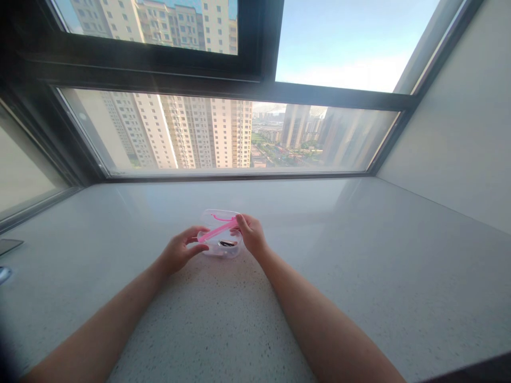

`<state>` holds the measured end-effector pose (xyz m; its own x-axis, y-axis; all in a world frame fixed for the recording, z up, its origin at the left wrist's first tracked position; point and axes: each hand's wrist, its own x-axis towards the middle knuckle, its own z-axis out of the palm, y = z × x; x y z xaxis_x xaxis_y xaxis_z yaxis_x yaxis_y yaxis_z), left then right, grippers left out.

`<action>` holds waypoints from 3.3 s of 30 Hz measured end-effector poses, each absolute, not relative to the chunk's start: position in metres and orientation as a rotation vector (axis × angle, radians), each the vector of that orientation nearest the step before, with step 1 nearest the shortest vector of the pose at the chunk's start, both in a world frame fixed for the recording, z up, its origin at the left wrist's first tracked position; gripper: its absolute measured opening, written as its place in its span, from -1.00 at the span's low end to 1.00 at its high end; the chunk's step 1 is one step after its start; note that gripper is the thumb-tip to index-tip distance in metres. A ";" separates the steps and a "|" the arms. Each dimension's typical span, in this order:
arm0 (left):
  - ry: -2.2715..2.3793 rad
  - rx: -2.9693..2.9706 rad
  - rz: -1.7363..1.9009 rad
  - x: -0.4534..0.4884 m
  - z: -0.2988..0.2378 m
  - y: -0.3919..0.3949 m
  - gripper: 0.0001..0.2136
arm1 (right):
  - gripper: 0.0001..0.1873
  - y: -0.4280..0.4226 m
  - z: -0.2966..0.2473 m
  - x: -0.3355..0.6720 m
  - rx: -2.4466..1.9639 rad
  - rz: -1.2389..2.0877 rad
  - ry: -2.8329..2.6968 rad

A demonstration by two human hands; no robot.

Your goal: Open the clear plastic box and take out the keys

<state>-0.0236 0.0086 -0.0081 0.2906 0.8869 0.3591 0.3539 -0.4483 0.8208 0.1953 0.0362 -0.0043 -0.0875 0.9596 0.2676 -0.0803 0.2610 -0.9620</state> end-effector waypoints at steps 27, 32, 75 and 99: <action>1.097 2.025 1.138 -0.016 0.004 0.000 -0.69 | -0.47 0.038 -0.011 0.201 -0.960 0.853 -1.547; 1.084 1.878 1.164 -0.016 -0.001 0.004 -0.64 | -0.48 0.040 -0.015 0.202 -0.993 0.782 -1.581; 0.740 0.948 1.454 -0.056 0.009 0.016 -0.87 | -0.51 0.045 -0.018 0.209 -1.077 0.760 -1.527; 1.289 1.852 1.037 -0.046 0.012 0.009 -0.85 | -0.55 0.054 -0.016 0.229 -1.078 0.749 -1.395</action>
